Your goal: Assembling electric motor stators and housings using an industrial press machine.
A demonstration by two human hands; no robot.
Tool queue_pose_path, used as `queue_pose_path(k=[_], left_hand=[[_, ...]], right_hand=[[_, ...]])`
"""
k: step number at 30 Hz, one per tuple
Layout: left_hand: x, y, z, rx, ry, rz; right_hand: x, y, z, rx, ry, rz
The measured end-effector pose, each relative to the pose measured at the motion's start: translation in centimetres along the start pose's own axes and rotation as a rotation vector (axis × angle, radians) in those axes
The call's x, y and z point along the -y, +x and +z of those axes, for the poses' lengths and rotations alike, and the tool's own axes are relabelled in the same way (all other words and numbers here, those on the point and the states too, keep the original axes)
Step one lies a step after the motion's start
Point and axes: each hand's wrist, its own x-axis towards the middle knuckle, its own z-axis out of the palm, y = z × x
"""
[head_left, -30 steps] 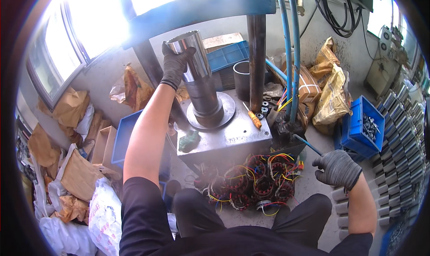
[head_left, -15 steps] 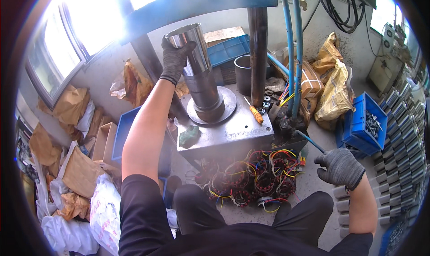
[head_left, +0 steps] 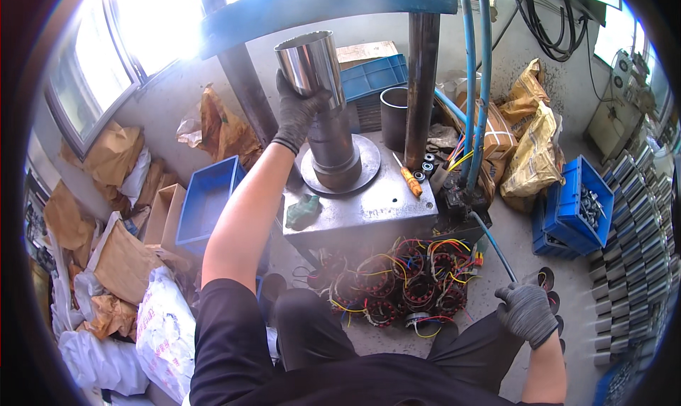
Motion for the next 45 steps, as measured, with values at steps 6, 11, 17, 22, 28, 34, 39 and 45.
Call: queue_pose_path(k=[6, 11, 17, 22, 28, 34, 39, 45], left_hand=[[-1.2, -3.8, 1.1, 0.036, 0.077, 0.013], [-1.1, -1.7, 1.1, -0.005, -0.918, -0.608], [-2.9, -2.1, 2.7, -0.125, -1.096, -0.699], [-1.7, -1.8, 2.3, -0.091, -0.781, -0.530], [1.7, -1.5, 1.2, -0.001, -0.300, -0.327], [3.2, -1.4, 0.3, 0.072, 0.110, -0.146], [-1.1, -3.1, 2.1, 0.071, -0.394, -0.278], [-0.7, -3.0, 1.0, 0.122, -0.591, -0.338]], right_hand=[[-0.1, -0.4, 1.2, -0.087, 0.029, -0.005], [-0.1, -0.6, 1.6, -0.123, 0.038, -0.016], [-0.1, -1.0, 1.9, -0.151, 0.050, 0.011], [0.0, -0.9, 2.0, -0.183, 0.061, 0.004], [0.1, -0.9, 2.0, -0.215, 0.062, 0.016], [0.6, -0.6, 1.8, -0.242, 0.063, 0.012], [0.3, -0.8, 1.7, -0.261, 0.070, 0.015], [-0.2, 0.1, 1.4, -0.224, 0.119, -0.041]])
